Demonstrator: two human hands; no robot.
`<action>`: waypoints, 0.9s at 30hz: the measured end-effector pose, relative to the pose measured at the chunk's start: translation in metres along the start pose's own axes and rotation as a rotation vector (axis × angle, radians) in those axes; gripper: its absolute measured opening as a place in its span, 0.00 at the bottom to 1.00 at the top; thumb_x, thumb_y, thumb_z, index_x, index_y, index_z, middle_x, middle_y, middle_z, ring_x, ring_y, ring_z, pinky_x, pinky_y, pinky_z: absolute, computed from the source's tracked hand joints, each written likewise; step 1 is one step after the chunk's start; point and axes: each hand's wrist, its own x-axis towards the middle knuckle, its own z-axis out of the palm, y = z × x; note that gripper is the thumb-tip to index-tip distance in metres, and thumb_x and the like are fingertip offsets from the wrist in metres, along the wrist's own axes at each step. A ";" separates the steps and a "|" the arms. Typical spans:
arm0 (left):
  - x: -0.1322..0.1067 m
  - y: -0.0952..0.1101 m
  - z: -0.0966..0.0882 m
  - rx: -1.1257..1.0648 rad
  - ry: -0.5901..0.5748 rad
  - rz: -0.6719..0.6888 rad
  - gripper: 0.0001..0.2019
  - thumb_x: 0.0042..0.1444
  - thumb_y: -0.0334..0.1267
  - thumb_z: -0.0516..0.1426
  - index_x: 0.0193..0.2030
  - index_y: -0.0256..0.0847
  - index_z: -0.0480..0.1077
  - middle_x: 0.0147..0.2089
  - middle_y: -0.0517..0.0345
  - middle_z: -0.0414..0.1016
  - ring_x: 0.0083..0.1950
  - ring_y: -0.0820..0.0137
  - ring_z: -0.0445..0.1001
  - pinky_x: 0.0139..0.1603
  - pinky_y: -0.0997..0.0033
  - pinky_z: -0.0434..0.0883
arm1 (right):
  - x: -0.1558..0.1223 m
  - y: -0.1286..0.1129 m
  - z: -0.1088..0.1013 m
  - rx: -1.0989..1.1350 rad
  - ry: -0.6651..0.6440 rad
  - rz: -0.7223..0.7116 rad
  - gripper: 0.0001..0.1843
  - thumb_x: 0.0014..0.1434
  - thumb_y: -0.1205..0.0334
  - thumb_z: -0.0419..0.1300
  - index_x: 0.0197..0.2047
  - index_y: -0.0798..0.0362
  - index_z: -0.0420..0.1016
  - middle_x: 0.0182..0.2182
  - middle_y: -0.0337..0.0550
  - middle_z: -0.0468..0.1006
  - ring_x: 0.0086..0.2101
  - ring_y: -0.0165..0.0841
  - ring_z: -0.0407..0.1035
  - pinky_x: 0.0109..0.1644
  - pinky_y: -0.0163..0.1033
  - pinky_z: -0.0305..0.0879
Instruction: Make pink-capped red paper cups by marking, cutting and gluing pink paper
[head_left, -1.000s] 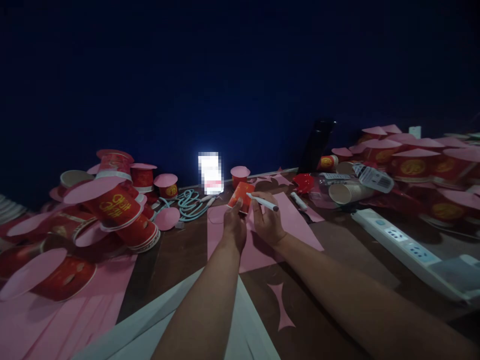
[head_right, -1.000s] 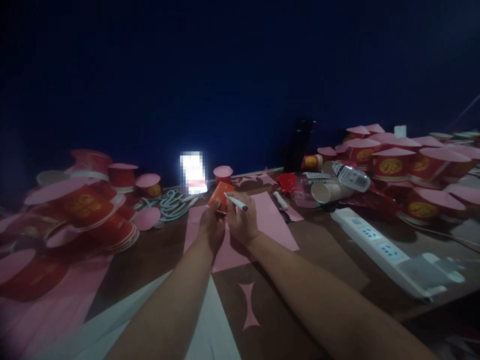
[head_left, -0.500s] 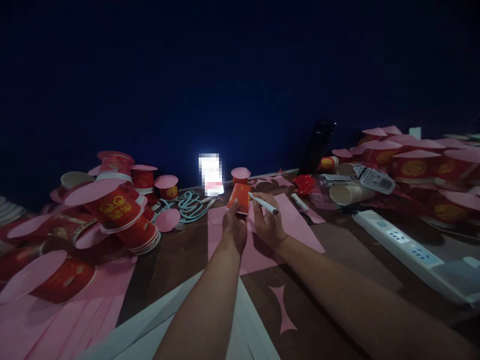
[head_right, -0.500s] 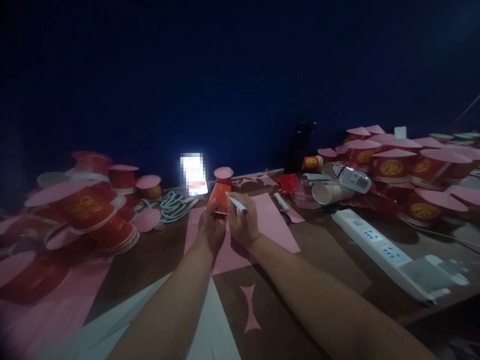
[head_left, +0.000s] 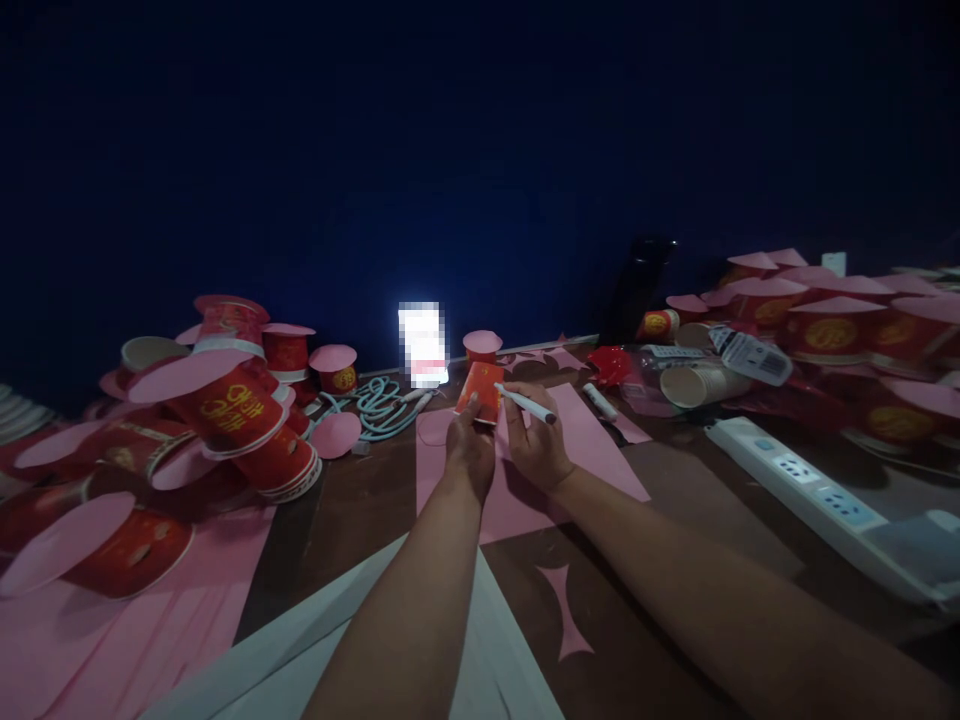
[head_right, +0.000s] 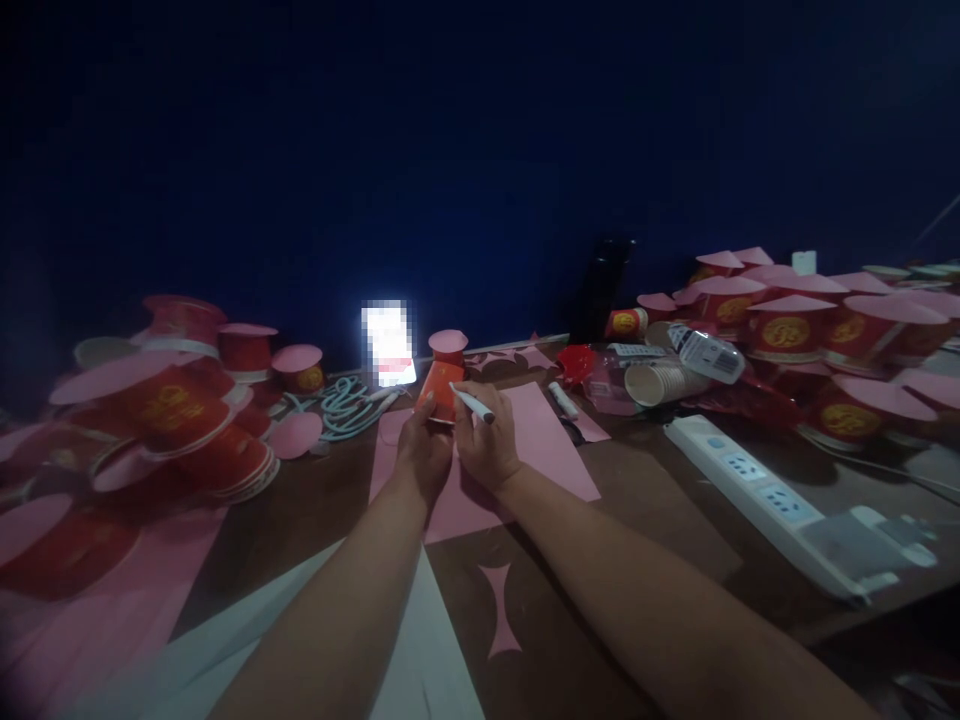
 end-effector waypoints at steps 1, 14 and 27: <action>0.000 0.000 0.000 0.000 -0.003 -0.003 0.13 0.58 0.30 0.56 0.50 0.35 0.71 0.41 0.51 0.79 0.47 0.69 0.78 0.54 0.70 0.71 | 0.000 0.000 0.000 0.001 0.001 0.002 0.10 0.65 0.66 0.51 0.48 0.53 0.69 0.41 0.51 0.76 0.44 0.40 0.70 0.49 0.52 0.67; 0.001 0.000 -0.001 0.004 -0.023 -0.026 0.14 0.58 0.32 0.56 0.51 0.35 0.71 0.44 0.49 0.79 0.48 0.67 0.77 0.55 0.68 0.70 | 0.001 0.000 0.000 0.006 0.011 0.013 0.11 0.65 0.64 0.50 0.48 0.52 0.69 0.42 0.50 0.76 0.44 0.39 0.70 0.49 0.51 0.67; 0.001 -0.001 -0.001 0.012 -0.038 0.000 0.15 0.58 0.31 0.56 0.53 0.36 0.70 0.45 0.50 0.79 0.49 0.69 0.77 0.56 0.69 0.69 | 0.001 -0.001 0.000 0.025 0.000 0.022 0.10 0.64 0.66 0.51 0.48 0.53 0.69 0.42 0.50 0.75 0.44 0.39 0.70 0.49 0.51 0.67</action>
